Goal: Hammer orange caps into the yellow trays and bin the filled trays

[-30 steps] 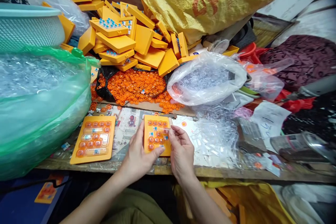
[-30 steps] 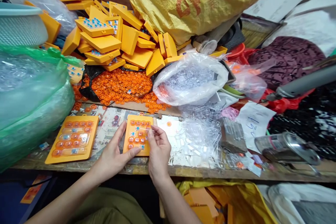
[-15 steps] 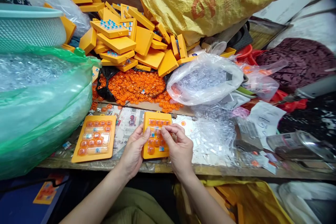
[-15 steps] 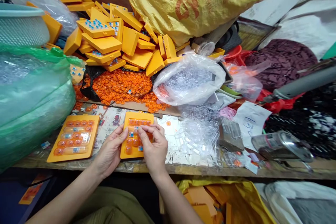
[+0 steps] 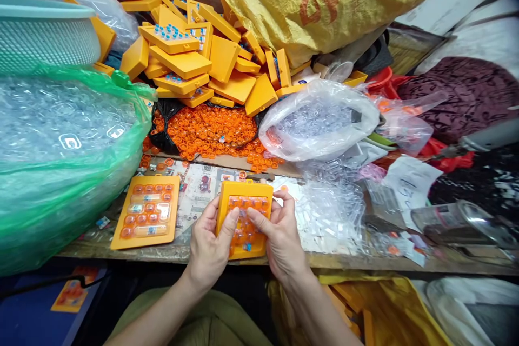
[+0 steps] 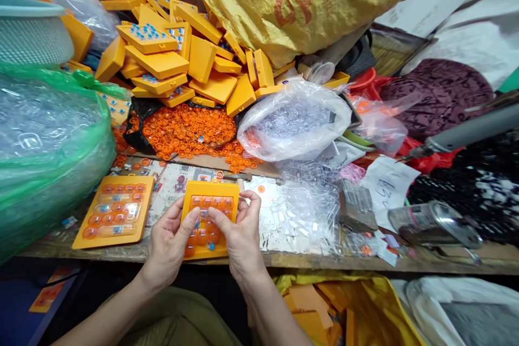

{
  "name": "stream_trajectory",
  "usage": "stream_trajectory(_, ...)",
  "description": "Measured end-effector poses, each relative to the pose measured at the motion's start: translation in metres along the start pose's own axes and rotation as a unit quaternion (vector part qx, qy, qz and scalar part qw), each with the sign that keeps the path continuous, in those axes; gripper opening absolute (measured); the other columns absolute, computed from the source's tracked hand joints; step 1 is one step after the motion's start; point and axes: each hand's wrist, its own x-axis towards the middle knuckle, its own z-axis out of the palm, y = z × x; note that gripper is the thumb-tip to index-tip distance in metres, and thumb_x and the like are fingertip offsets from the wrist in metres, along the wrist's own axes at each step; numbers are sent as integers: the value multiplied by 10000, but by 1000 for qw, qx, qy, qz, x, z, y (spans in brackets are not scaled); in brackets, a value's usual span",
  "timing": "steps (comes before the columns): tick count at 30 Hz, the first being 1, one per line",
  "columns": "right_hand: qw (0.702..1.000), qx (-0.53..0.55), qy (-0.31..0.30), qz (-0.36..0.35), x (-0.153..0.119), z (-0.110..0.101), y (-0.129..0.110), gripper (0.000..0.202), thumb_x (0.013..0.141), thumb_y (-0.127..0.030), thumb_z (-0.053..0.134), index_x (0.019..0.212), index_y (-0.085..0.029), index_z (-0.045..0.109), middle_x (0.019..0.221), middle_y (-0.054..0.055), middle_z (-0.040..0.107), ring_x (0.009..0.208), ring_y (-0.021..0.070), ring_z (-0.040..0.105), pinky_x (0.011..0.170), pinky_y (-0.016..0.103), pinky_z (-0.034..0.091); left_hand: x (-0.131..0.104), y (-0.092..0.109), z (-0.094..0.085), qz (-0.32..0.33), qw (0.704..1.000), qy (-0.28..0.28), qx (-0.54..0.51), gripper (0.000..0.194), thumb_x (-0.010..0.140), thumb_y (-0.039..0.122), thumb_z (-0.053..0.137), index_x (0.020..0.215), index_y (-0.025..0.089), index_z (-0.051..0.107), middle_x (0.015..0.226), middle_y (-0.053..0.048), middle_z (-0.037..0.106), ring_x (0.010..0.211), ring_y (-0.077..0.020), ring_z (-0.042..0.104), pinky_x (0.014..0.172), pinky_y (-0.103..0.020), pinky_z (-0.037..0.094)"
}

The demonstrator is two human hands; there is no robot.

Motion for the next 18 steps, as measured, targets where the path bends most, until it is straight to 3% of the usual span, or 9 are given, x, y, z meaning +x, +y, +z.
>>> stream_trajectory(8,1000,-13,-14,10,1,-1,11,640,605,-248,818,987,-304,308,893,-66,623,808,124,650,762,278,518,-6,-8,-6,-28,999,14,-27,522,865,346,608,1344,190,469,1231,-90,644,1144,-228,593,968,-301,477)
stream_trajectory(14,998,-5,-65,16,5,-7,9,604,654,-261,800,1009,-316,314,964,-51,635,890,134,655,803,286,522,-5,-3,-4,-23,999,14,-40,539,828,347,653,1321,188,505,1225,-98,648,1103,-236,617,943,-309,497)
stream_trajectory(18,998,-21,-59,6,8,-9,12,600,656,-284,796,1006,-308,309,959,-44,641,875,136,659,796,290,525,-3,-5,-4,-42,997,12,-57,541,817,327,668,1314,191,504,1198,-99,665,1086,-235,629,934,-319,506)
